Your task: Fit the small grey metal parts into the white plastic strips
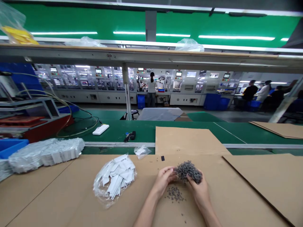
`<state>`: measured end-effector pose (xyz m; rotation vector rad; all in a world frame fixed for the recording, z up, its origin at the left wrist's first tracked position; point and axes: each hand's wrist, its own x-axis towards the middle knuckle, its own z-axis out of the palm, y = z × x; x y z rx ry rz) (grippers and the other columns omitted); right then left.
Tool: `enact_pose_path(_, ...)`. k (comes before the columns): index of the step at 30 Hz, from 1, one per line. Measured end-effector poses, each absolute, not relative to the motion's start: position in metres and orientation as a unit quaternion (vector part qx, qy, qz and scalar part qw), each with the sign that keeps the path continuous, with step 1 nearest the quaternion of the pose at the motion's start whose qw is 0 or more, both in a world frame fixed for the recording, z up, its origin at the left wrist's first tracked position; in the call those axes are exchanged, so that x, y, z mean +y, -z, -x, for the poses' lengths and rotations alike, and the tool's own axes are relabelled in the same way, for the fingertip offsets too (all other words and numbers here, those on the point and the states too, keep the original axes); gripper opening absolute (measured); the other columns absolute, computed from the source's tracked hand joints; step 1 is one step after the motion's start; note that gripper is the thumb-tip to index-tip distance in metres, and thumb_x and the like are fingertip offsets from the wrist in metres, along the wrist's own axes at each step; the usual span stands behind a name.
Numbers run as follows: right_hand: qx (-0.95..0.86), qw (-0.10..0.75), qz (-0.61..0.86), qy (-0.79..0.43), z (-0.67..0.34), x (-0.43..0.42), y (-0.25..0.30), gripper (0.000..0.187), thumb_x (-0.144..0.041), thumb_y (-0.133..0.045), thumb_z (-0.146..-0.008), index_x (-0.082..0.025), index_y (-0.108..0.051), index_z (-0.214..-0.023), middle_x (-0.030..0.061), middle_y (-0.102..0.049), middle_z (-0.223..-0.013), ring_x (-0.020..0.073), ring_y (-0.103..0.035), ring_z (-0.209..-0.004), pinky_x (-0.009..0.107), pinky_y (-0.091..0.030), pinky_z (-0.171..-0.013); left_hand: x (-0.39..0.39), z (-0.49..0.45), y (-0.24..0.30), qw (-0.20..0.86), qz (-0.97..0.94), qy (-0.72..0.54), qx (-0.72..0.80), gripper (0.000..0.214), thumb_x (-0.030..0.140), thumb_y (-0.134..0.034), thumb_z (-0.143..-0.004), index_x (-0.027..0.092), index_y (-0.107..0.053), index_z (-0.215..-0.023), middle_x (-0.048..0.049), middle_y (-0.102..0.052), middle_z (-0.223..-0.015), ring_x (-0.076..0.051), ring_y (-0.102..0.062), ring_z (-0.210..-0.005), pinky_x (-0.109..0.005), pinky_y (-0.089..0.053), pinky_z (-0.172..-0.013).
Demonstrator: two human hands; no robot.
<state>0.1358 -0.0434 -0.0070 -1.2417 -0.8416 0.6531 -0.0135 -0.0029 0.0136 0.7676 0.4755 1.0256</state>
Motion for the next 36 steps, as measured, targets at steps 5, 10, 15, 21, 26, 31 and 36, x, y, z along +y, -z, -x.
enact_pose_path(5, -0.357, 0.686, 0.567, -0.284, -0.136, -0.043, 0.007, 0.049, -0.034, -0.068, -0.054, -0.017, -0.046, -0.096, 0.0036, -0.059, -0.086, 0.0219, -0.054, -0.082, 0.036, -0.040, -0.077, -0.004, 0.013, -0.013, 0.787, -0.330, -0.487, 0.184, 0.024, 0.024, -0.055, -0.073, 0.008, -0.058, -0.090, -0.0125, -0.062, -0.088, -0.020, -0.058, -0.084, -0.035, -0.040, -0.081)
enact_pose_path(10, -0.369, 0.685, 0.556, -0.293, -0.137, -0.042, 0.010, 0.050, -0.034, -0.067, -0.056, -0.018, -0.045, -0.097, 0.0028, -0.060, -0.086, 0.0208, -0.055, -0.080, 0.034, -0.042, -0.076, -0.004, 0.011, -0.010, 0.801, -0.330, -0.450, 0.217, 0.020, 0.024, -0.055, -0.073, 0.010, -0.059, -0.086, -0.0104, -0.062, -0.083, -0.018, -0.059, -0.072, -0.033, -0.044, -0.071)
enact_pose_path(15, -0.363, 0.683, 0.568, -0.281, -0.138, -0.042, 0.009, 0.047, -0.033, -0.068, -0.056, -0.018, -0.046, -0.094, 0.0025, -0.059, -0.085, 0.0208, -0.055, -0.080, 0.033, -0.042, -0.075, -0.005, 0.012, -0.011, 0.812, -0.293, -0.472, 0.179, 0.021, 0.025, -0.052, -0.075, 0.009, -0.059, -0.087, -0.0117, -0.062, -0.086, -0.019, -0.058, -0.080, -0.033, -0.041, -0.079)
enact_pose_path(21, -0.371, 0.679, 0.566, -0.285, -0.136, -0.043, 0.007, 0.048, -0.033, -0.068, -0.054, -0.018, -0.046, -0.094, 0.0031, -0.059, -0.085, 0.0218, -0.055, -0.080, 0.034, -0.042, -0.075, -0.006, 0.010, -0.008, 0.829, -0.300, -0.432, 0.191, 0.020, 0.025, -0.052, -0.075, 0.012, -0.058, -0.088, -0.0093, -0.061, -0.086, -0.018, -0.059, -0.070, -0.035, -0.044, -0.071)
enact_pose_path(26, -0.355, 0.675, 0.587, -0.272, -0.138, -0.041, 0.010, 0.049, -0.033, -0.069, -0.051, -0.018, -0.045, -0.092, 0.0018, -0.059, -0.081, 0.0210, -0.056, -0.077, 0.032, -0.043, -0.072, -0.003, 0.012, -0.007, 0.816, -0.285, -0.464, 0.192, 0.019, 0.026, -0.052, -0.075, 0.011, -0.058, -0.085, -0.0102, -0.061, -0.089, -0.018, -0.058, -0.078, -0.034, -0.042, -0.077)
enact_pose_path(31, -0.379, 0.679, 0.561, -0.285, -0.139, -0.040, 0.015, 0.049, -0.033, -0.067, -0.055, -0.018, -0.044, -0.095, 0.0025, -0.059, -0.086, 0.0203, -0.055, -0.080, 0.032, -0.042, -0.074, -0.005, 0.010, -0.006, 0.832, -0.299, -0.425, 0.196, 0.018, 0.024, -0.053, -0.074, 0.013, -0.057, -0.088, -0.0082, -0.061, -0.086, -0.018, -0.059, -0.070, -0.035, -0.044, -0.071)
enact_pose_path(36, -0.345, 0.669, 0.601, -0.269, -0.140, -0.039, 0.015, 0.053, -0.035, -0.069, -0.051, -0.018, -0.045, -0.095, 0.0026, -0.059, -0.084, 0.0219, -0.055, -0.080, 0.034, -0.042, -0.076, -0.001, 0.013, -0.006, 0.822, -0.271, -0.468, 0.176, 0.019, 0.025, -0.049, -0.077, 0.011, -0.057, -0.087, -0.0111, -0.059, -0.091, -0.019, -0.058, -0.081, -0.034, -0.042, -0.079)
